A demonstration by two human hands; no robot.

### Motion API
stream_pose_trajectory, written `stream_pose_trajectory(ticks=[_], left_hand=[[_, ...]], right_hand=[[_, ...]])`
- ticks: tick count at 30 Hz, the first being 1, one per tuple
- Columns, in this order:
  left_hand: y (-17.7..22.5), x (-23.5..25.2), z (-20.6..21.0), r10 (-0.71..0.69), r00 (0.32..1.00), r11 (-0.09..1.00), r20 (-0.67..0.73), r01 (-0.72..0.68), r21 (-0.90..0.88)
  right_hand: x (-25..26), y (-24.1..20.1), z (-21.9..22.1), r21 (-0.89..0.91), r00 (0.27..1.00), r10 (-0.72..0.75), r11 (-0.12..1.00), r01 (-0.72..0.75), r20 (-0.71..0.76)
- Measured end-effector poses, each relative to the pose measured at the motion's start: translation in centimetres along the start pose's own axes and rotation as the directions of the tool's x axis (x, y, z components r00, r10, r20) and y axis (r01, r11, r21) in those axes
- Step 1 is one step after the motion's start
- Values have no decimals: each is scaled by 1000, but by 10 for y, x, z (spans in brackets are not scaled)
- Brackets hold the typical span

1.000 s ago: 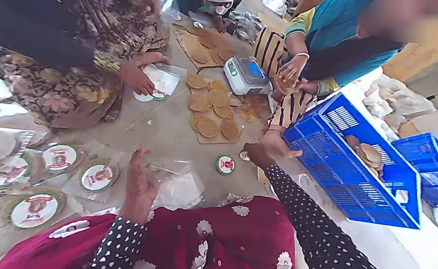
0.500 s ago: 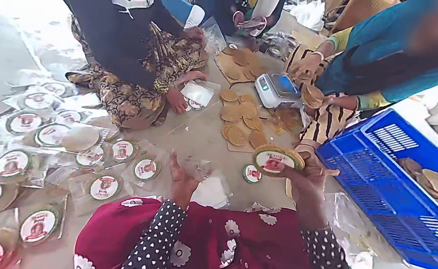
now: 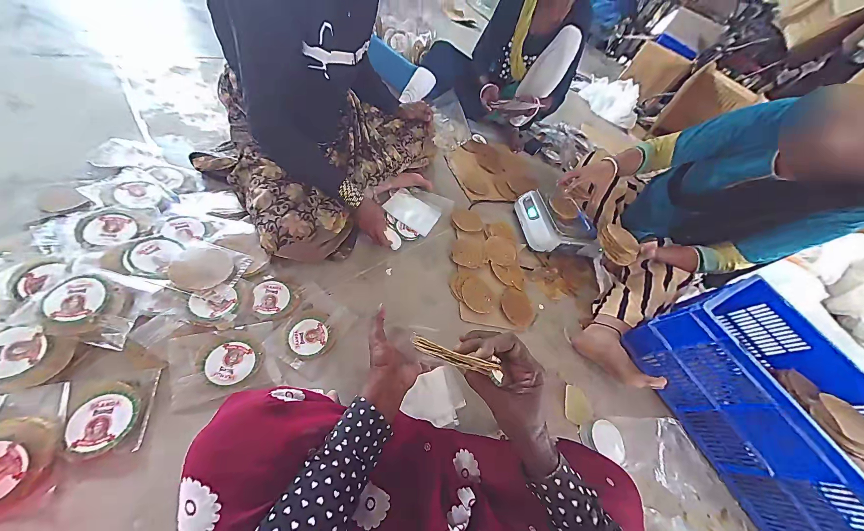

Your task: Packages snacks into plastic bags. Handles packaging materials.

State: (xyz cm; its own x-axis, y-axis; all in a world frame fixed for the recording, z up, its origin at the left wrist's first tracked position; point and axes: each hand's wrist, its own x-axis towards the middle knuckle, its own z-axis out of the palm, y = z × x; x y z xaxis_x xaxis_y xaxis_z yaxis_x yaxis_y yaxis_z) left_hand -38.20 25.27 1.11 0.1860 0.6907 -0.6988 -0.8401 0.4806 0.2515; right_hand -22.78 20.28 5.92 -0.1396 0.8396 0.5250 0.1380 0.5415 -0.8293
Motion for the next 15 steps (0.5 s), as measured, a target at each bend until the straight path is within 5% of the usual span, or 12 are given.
stream_pose_trajectory(ticks=[5, 9, 15], left_hand=[[1, -10, 4, 58, 995, 994, 84, -50, -100], [0, -9, 4, 140, 985, 973, 98, -119, -199], [-5, -5, 0, 213, 966, 969, 144, -190, -156]], right_hand=[[-6, 5, 5, -220, 999, 2, 975, -9, -33], [-7, -3, 5, -193, 992, 117, 973, -126, -56], [-5, -16, -8, -366, 964, 264, 900, -236, 26]])
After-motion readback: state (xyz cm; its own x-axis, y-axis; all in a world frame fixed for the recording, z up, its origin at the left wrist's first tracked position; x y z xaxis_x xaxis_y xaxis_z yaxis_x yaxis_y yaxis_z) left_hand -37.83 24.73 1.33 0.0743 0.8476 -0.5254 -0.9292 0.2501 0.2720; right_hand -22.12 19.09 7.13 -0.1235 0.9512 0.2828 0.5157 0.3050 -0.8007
